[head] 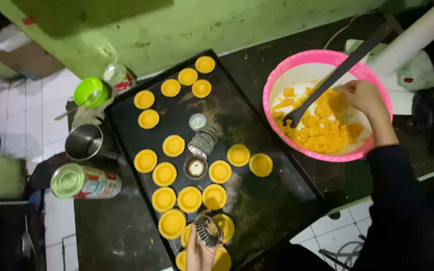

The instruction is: The person prepares tarts by hand by placing yellow dough into small tart molds and pressing it into shape.

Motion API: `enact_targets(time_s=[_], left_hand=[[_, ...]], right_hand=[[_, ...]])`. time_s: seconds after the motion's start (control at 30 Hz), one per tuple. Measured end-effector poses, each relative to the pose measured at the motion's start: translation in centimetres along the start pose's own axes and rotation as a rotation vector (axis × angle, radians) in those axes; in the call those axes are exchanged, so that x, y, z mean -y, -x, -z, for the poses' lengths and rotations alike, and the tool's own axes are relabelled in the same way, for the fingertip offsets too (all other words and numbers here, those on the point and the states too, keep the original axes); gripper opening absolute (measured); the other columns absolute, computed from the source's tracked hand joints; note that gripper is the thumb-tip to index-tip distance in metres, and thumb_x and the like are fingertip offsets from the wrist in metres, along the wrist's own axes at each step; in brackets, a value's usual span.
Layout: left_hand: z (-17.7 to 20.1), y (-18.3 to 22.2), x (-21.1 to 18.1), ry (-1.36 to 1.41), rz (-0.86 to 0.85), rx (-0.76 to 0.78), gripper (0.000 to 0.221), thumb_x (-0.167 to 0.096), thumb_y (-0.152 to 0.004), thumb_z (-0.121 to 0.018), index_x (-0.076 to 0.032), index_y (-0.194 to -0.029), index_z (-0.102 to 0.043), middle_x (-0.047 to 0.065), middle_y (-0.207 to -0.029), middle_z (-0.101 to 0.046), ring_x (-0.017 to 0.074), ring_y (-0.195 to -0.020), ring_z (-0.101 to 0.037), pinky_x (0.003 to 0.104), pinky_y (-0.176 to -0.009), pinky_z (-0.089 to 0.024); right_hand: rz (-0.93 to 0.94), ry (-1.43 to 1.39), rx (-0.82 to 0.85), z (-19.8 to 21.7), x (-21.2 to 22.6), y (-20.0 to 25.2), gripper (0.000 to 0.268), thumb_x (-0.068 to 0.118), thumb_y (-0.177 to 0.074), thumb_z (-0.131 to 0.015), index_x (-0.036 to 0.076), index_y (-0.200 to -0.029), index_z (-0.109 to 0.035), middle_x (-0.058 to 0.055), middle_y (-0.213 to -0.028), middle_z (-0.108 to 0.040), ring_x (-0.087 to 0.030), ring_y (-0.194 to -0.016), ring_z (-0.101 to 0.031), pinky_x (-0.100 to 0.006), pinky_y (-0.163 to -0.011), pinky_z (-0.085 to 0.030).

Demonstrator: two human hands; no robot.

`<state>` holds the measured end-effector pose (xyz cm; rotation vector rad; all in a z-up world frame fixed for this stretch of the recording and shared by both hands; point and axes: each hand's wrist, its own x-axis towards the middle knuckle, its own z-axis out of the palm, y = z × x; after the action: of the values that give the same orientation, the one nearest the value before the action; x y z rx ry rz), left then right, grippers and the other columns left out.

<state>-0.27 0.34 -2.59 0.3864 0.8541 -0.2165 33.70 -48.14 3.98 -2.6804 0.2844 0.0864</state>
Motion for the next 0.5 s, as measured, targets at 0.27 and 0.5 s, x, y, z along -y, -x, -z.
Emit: enact_targets(time_s=[0.27,0.5], left_hand=[[-2.7,1.0,-0.6,-0.099,-0.011,-0.157,0.055,-0.039,-0.091,-0.051,-0.005,-0.134,-0.050,0.020,-0.121,-0.059,0.0358,-0.091,-0.059,0.044,-0.059,-0.052],[-3.0,1.4,-0.3,-0.104,-0.015,-0.184,0.058,-0.039,-0.089,-0.053,-0.008,-0.137,-0.049,0.020,-0.127,-0.060,0.0354,-0.101,-0.060,0.044,-0.063,-0.053]], right_hand=[[0.234,0.233,0.153,-7.6,-7.1,-9.5,0.048,0.033,-0.101,-0.035,0.007,-0.134,-0.058,-0.019,-0.135,-0.058,-0.043,-0.121,-0.054,-0.048,-0.099,-0.041],[0.067,0.221,0.292,-6.9,-3.2,-6.2,0.064,0.057,-0.095,-0.038,0.009,-0.128,-0.063,-0.022,-0.122,-0.066,-0.042,-0.112,-0.061,-0.045,-0.091,-0.044]])
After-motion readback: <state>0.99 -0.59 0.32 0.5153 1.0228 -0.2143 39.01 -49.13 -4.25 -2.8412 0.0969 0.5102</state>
